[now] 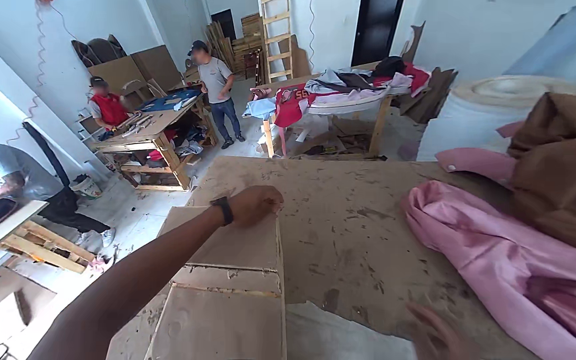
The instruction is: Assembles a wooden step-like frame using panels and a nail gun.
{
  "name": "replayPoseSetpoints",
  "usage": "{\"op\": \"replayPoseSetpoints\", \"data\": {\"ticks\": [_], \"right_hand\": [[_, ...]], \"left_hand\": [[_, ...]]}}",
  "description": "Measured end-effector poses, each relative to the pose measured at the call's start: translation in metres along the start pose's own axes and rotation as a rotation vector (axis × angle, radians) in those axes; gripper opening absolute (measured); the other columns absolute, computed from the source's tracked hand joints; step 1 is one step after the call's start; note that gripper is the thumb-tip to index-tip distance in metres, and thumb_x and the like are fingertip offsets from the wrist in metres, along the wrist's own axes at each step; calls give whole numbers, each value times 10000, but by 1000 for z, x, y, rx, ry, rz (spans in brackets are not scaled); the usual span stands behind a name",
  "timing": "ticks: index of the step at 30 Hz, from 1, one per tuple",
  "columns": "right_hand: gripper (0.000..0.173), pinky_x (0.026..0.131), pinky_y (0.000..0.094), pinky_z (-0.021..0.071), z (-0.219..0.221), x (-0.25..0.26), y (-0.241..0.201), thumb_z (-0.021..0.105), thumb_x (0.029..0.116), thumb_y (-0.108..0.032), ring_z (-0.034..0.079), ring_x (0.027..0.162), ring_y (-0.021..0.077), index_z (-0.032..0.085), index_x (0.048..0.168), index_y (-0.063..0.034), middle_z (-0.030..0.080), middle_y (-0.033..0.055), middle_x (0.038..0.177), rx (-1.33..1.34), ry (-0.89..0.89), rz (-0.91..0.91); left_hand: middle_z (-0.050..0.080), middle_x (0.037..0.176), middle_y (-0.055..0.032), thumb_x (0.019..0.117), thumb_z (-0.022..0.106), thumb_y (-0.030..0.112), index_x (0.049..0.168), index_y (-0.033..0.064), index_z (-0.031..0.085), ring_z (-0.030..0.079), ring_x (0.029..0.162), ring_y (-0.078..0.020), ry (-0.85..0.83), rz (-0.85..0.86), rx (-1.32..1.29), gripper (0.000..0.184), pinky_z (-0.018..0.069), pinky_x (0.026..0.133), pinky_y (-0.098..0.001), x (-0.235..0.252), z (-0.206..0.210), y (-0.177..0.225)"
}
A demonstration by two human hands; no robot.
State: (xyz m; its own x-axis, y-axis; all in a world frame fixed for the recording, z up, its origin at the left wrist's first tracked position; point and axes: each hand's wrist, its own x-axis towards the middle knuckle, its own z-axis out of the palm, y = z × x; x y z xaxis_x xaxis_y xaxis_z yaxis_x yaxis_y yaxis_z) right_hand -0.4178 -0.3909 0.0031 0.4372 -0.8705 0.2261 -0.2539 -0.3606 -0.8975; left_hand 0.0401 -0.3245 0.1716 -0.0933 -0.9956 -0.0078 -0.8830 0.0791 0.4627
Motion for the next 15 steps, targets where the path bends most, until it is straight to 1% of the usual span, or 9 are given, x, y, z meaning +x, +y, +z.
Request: {"op": "replayPoseSetpoints", "data": {"ticks": [2, 4, 5, 6, 7, 8, 11, 13, 15], "right_hand": [[340, 829, 376, 631, 49, 48, -67, 635, 1014, -378, 695, 1033, 170, 717, 1219, -120, 690, 62, 1183, 124, -122, -111], [319, 751, 329, 634, 97, 96, -118, 612, 1009, -455, 700, 932, 104, 742, 1176, -216, 704, -35, 1108, 84, -218, -218], [284, 738, 328, 627, 119, 118, -135, 616, 1006, -438, 692, 907, 92, 740, 1169, -242, 697, -57, 1090, 35, -267, -255], [254, 748, 332, 624, 139, 139, -146, 629, 1003, -421, 683, 902, 84, 732, 1175, -265, 683, -71, 1087, -32, -314, -287], [239, 758, 332, 615, 158, 156, -152, 643, 998, -420, 673, 901, 74, 724, 1178, -284, 673, -83, 1086, -99, -355, -312], [222, 759, 330, 609, 173, 170, -155, 661, 989, -421, 665, 890, 67, 727, 1162, -298, 671, -92, 1071, -151, -387, -337], [159, 798, 342, 616, 190, 194, -161, 700, 964, -418, 675, 890, 55, 740, 1062, -300, 693, -112, 1018, -252, -481, -389], [169, 787, 340, 621, 190, 196, -161, 690, 961, -437, 681, 880, 51, 751, 1040, -300, 703, -116, 1008, -299, -496, -425], [226, 737, 345, 614, 191, 196, -158, 656, 959, -487, 674, 849, 60, 751, 1040, -298, 696, -105, 1009, -360, -483, -477]], "left_hand": [[632, 1389, -22, 1030, 427, 16, 982, 82, 745, 569, 1309, -146, 108, 60, -231, 328, 486, 1125, -400, -11, 4, -14], [598, 1463, -26, 1043, 375, -2, 1074, 58, 761, 547, 1360, -160, 141, 47, -422, 392, 467, 1160, -417, -14, 4, -25], [600, 1464, -31, 1056, 377, 16, 1166, 52, 730, 599, 1309, -174, 139, -10, -492, 371, 518, 1111, -433, -13, 4, -29], [614, 1444, -26, 1051, 383, 32, 1270, 84, 679, 661, 1223, -192, 131, -92, -520, 371, 578, 1024, -458, -11, 3, -33], [640, 1401, -17, 1048, 401, 64, 1338, 133, 639, 697, 1142, -193, 123, -183, -483, 381, 602, 959, -466, -8, 3, -38], [675, 1339, -22, 1045, 422, 104, 1353, 155, 625, 715, 1078, -193, 121, -261, -397, 372, 605, 922, -471, -5, 4, -43], [740, 1154, -56, 1073, 463, 280, 1275, 181, 685, 715, 1051, -224, 86, -357, -104, 316, 573, 939, -553, 6, 12, -47], [747, 1080, -66, 1068, 448, 314, 1223, 204, 708, 718, 1022, -258, 48, -377, -10, 323, 574, 881, -601, 7, 15, -44], [744, 1048, -81, 1072, 440, 313, 1205, 195, 708, 718, 997, -283, 36, -395, -11, 322, 576, 840, -614, 4, 14, -38]]}}
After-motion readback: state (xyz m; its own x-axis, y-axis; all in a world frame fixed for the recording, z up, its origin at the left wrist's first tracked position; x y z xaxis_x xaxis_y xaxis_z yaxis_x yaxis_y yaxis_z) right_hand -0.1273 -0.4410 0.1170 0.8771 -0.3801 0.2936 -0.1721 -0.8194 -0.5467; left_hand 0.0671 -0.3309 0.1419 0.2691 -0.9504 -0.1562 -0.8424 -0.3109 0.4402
